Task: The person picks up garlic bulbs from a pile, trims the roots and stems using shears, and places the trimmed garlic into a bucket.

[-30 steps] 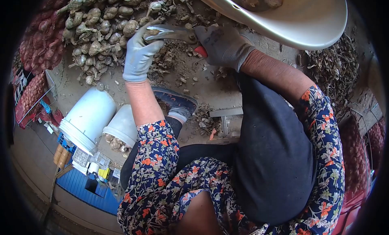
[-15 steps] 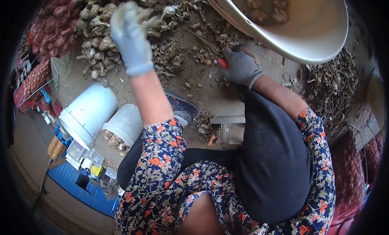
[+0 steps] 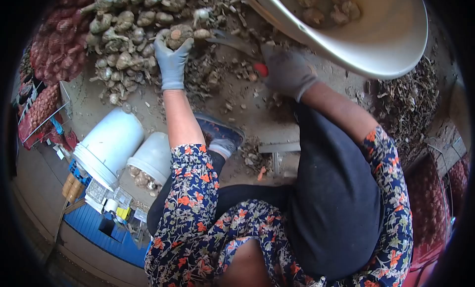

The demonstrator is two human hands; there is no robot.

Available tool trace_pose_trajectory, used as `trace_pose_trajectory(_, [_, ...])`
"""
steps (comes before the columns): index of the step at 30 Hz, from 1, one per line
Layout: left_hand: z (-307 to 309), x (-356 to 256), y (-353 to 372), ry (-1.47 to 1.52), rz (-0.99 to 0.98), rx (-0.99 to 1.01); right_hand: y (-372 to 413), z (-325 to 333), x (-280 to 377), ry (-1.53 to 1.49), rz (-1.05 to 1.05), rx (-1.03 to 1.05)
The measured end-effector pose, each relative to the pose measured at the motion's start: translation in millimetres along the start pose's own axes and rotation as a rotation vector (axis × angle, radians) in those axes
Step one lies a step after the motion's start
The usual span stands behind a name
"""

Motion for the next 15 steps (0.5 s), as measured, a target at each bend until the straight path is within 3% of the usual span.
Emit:
trace_pose_trajectory(1, [-2, -16, 8, 0.008, -0.059, 0.052, -5, 6, 5, 0.039, 0.037, -0.126])
trace_pose_trajectory(2, [-7, -25, 18, 0.04, 0.007, 0.076, -7, 16, 12, 0.08, 0.077, -0.263])
trace_pose_trajectory(3, [-7, -37, 20, 0.047, 0.0, 0.071, -9, 24, 17, 0.089, 0.079, -0.268])
trace_pose_trajectory(5, [-14, -41, 28, 0.108, 0.173, 0.174, -6, 44, 33, 0.24, 0.134, -0.387])
trace_pose_trajectory(7, [-13, -51, 31, 0.114, 0.091, 0.181, -8, 51, 40, 0.245, 0.122, -0.353])
trace_pose_trajectory(10, [-10, -71, 32, -0.247, -0.16, 0.234, -6, 49, 43, 0.249, 0.129, -0.313])
trace_pose_trajectory(11, [-11, -73, 33, -0.243, -0.161, 0.236, -5, 49, 43, 0.262, 0.148, -0.304])
trace_pose_trajectory(13, [-12, -65, 38, -0.128, 0.019, 0.238, -1, 48, 43, 0.268, 0.15, -0.303])
trace_pose_trajectory(15, [-13, -64, 40, -0.129, 0.035, 0.226, -1, 47, 43, 0.271, 0.151, -0.3])
Point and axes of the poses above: each hand's wrist, its own y-axis away from the middle knuckle, its own z-axis out of the back of the hand, x = y × z, the point moved 6 cm from there along -y, towards the middle knuckle, and after that the axes turned 8 degrees about y, right-handed, at the moved point
